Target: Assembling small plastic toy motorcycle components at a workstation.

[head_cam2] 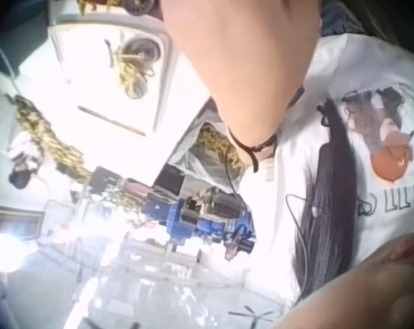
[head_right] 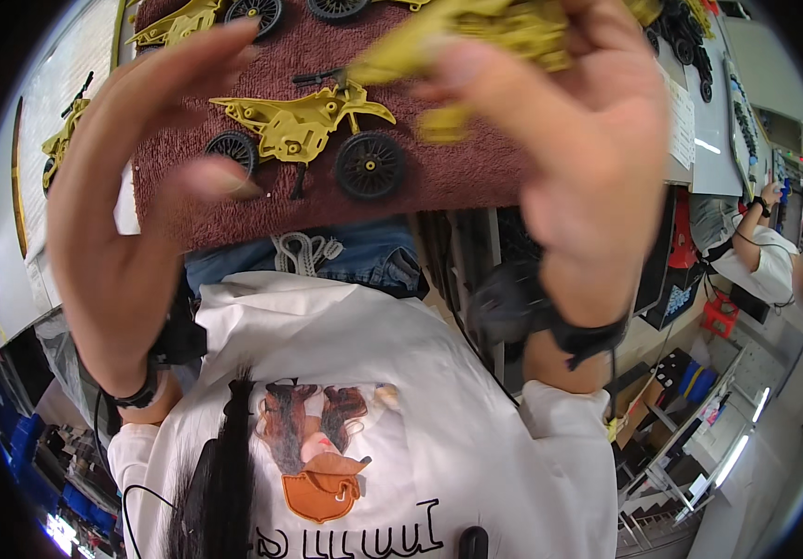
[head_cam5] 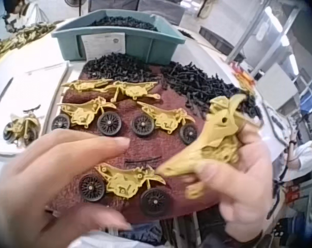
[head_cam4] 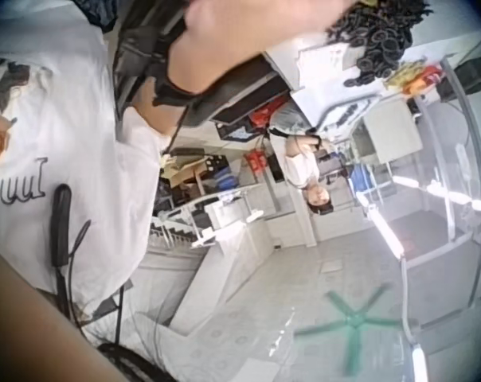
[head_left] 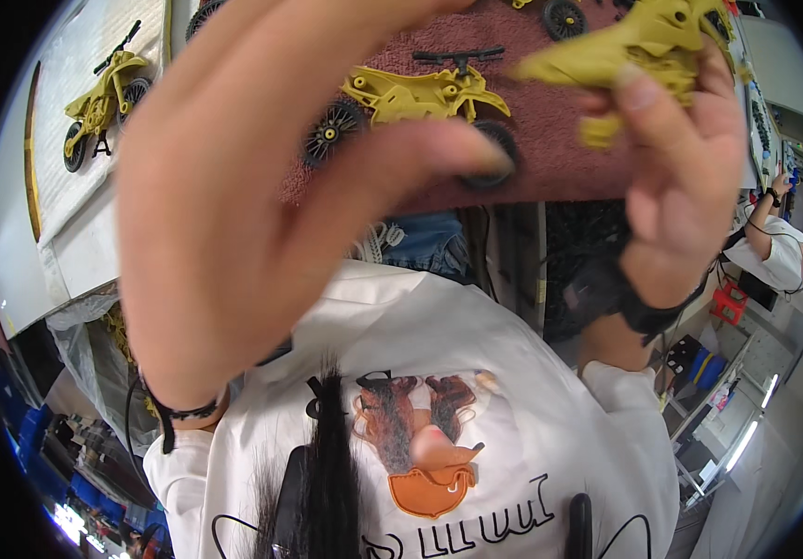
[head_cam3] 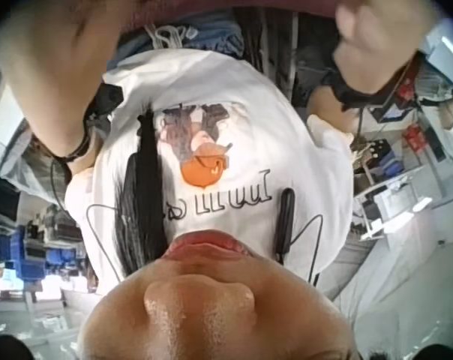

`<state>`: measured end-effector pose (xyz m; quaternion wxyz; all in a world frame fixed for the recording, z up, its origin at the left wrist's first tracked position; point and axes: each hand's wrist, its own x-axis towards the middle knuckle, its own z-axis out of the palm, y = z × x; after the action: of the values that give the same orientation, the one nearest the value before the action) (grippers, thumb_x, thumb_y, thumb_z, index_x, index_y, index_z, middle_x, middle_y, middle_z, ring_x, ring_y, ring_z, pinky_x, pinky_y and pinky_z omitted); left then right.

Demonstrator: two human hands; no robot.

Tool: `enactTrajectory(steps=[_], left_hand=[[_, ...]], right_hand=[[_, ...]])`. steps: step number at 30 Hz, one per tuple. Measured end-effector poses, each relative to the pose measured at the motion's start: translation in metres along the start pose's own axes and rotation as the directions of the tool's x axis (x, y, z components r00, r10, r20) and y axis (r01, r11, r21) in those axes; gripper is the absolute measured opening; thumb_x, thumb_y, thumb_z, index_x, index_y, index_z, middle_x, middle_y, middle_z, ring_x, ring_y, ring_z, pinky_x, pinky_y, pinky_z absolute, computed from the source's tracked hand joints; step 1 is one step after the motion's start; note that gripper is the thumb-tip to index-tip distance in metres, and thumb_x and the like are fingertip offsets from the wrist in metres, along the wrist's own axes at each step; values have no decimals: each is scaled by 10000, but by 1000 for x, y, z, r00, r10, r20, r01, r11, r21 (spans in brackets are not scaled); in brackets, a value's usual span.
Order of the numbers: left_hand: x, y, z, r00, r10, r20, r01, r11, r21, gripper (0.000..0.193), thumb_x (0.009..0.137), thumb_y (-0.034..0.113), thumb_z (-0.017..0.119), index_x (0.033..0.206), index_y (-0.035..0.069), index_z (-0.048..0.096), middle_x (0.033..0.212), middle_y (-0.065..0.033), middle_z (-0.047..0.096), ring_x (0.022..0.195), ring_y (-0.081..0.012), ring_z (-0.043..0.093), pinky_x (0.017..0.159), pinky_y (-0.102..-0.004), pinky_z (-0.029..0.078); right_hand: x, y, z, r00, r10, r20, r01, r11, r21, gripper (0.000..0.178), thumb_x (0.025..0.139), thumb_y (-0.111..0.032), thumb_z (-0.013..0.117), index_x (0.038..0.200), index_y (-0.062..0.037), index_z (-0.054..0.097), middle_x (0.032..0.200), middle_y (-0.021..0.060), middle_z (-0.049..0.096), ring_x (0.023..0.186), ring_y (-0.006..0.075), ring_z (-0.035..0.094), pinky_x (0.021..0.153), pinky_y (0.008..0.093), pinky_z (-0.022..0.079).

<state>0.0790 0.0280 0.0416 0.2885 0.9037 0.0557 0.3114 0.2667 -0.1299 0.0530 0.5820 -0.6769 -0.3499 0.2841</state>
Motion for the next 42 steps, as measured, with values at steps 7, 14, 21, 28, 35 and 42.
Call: enactTrajectory(steps=[7, 14, 21, 28, 35, 42], left_hand=[[-6, -1, 15, 1000, 19, -21, -16, 994, 108, 403, 752, 54, 721, 1131, -14, 603, 1036, -122, 645, 927, -259, 635, 809, -315, 508], [-10, -12, 0, 976, -90, 199, 69, 991, 112, 448, 686, 48, 751, 1115, 39, 622, 1073, -119, 606, 969, -300, 597, 859, -351, 476], [-14, -19, -1, 971, -87, 224, 60, 990, 127, 448, 685, 47, 750, 1114, 42, 622, 1081, -114, 601, 978, -298, 591, 860, -352, 474], [-17, -28, 0, 966, -83, 245, 49, 989, 142, 448, 683, 45, 748, 1114, 46, 623, 1088, -109, 596, 986, -295, 586, 861, -352, 472], [-20, -32, 2, 961, -75, 268, 34, 987, 155, 449, 682, 43, 746, 1114, 49, 623, 1096, -103, 591, 995, -293, 581, 861, -352, 470], [-20, -28, 3, 954, -88, 288, 44, 987, 158, 437, 703, 51, 733, 1125, 60, 621, 1110, -104, 586, 1014, -283, 569, 870, -343, 460]], right_hand=[[-7, 16, 88, 941, -105, -320, 253, 850, 463, 459, 778, 44, 697, 1201, -5, 525, 1166, 100, 565, 970, 202, 617, 829, 311, 499], [-10, 21, 83, 951, -192, -242, 243, 949, 202, 416, 773, 37, 707, 1159, -3, 559, 1145, 96, 573, 964, 192, 614, 825, 299, 495], [-12, 29, 75, 952, -279, -125, 262, 955, -139, 365, 767, 29, 718, 1111, -1, 598, 1121, 91, 582, 957, 180, 611, 820, 285, 490], [-13, 37, 68, 946, -323, 28, 299, 838, -457, 316, 762, 21, 729, 1063, 1, 638, 1097, 87, 592, 950, 168, 608, 815, 271, 486], [-13, 37, 69, 882, -449, 145, 402, 555, -728, 175, 740, 4, 754, 910, 3, 713, 1005, 79, 625, 890, 132, 605, 756, 230, 486], [-24, 48, 82, 919, -383, -91, 251, 748, -614, 230, 757, 52, 729, 980, 24, 680, 995, 105, 652, 869, 141, 625, 784, 241, 506]])
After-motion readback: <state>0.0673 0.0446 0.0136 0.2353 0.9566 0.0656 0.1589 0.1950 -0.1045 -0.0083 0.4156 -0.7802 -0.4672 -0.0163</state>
